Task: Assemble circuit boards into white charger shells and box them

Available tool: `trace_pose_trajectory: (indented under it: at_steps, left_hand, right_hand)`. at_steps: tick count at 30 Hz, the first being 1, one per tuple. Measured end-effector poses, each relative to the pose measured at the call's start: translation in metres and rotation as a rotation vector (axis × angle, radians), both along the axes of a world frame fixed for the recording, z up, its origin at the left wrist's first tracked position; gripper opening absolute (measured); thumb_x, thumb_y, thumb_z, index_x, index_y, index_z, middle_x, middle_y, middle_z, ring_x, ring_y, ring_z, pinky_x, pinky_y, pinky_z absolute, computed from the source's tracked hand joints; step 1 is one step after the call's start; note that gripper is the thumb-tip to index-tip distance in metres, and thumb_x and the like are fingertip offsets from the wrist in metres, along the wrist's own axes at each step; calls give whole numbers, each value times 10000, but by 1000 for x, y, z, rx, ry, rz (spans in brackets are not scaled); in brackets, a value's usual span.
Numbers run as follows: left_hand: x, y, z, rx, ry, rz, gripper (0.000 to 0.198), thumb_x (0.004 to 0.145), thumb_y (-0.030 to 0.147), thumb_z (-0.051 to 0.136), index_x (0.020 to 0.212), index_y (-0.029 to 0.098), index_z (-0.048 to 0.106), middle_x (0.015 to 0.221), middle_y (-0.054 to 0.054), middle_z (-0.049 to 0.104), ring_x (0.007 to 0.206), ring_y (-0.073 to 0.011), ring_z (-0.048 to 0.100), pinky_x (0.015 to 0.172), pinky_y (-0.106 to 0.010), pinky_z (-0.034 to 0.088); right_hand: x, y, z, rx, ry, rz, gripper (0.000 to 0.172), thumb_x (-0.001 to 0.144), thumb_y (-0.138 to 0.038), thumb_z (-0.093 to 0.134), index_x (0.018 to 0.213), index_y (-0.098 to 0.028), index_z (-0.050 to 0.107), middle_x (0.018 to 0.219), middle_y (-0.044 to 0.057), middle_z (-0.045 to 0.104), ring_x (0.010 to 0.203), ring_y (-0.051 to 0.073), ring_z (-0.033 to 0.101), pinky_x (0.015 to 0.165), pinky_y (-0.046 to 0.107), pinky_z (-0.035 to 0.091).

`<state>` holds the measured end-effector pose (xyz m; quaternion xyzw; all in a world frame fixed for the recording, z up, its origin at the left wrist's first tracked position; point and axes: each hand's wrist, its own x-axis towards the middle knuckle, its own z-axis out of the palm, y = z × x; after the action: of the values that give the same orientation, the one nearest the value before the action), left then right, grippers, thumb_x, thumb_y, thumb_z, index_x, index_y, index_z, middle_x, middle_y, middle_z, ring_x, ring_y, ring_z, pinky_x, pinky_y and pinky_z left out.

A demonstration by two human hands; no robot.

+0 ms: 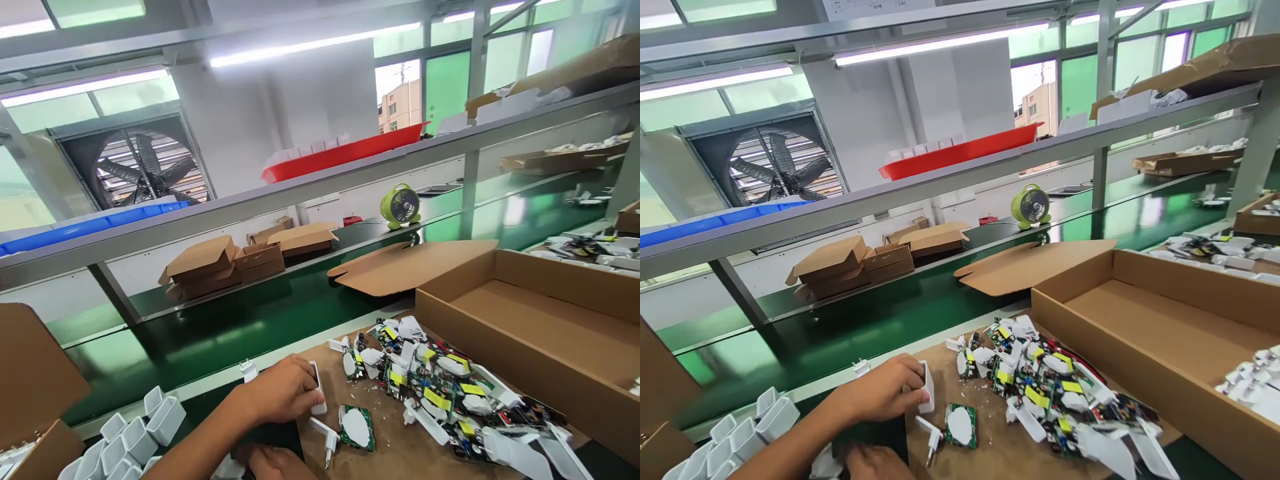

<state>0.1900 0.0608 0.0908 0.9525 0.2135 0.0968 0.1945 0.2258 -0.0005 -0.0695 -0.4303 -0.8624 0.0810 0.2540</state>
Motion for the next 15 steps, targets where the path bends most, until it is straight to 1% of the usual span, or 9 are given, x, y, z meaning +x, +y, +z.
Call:
trace_pose_trajectory:
  at_steps: [2,4,6,7,9,12,13,14,15]
  left_hand:
    - [-27,-2,20,27,-18,98,375,1029,377,568,772,227,795,915,-75,752,947,-239,685,905,-321,519]
    - [-60,-6,40,50,-19,206,402,1058,412,513,834,233,796,978,-70,736,1009,-243,662,930,-327,495]
    - [-97,-10,50,59,24,298,437,1066,448,484,832,242,790,950,-60,723,981,-240,655,893,-326,491]
    - [-114,-11,50,60,59,339,451,1062,460,482,810,244,788,924,-58,722,951,-242,656,864,-329,493]
    - [-147,-12,40,58,136,410,468,1040,463,501,733,243,778,860,-60,729,884,-250,668,807,-340,499]
    - [-180,-15,14,57,214,495,433,982,418,574,634,240,759,779,-69,748,837,-277,702,796,-375,522]
    - [-186,-18,6,64,220,525,394,960,398,603,640,239,770,793,-80,763,874,-302,714,836,-405,533]
    - [-189,-22,0,77,219,556,344,951,383,616,695,241,798,854,-94,783,944,-331,719,894,-444,538]
    - [-190,-29,-4,91,194,590,303,960,382,610,804,245,830,959,-109,797,1033,-354,712,960,-480,534]
  right_hand:
    - [1,-2,1,21,-25,41,237,899,-301,671,1132,-266,696,960,48,782,797,228,729,651,257,555]
    - [2,-2,4,51,-56,107,186,887,-276,681,1065,-232,707,1031,70,766,836,233,715,706,274,568]
    - [4,-2,8,85,-88,166,138,873,-237,687,1005,-207,712,1092,89,744,874,238,700,743,293,573]
    - [5,-2,10,100,-102,188,132,866,-214,688,996,-200,713,1110,93,734,886,236,693,750,297,573]
    - [8,-3,15,122,-125,209,150,853,-172,686,999,-196,710,1115,87,716,876,219,678,738,287,567]
    - [14,-6,23,133,-148,220,170,834,-143,687,992,-201,708,1111,79,694,840,203,667,696,276,558]
    - [15,-7,26,135,-156,223,183,823,-135,688,994,-199,710,1120,83,690,843,209,671,693,282,561]
    - [17,-8,29,136,-167,230,202,809,-124,687,997,-193,711,1129,92,688,855,221,678,693,294,566]
    - [19,-10,34,140,-178,244,227,789,-111,683,1002,-182,713,1137,106,689,868,237,686,695,309,574]
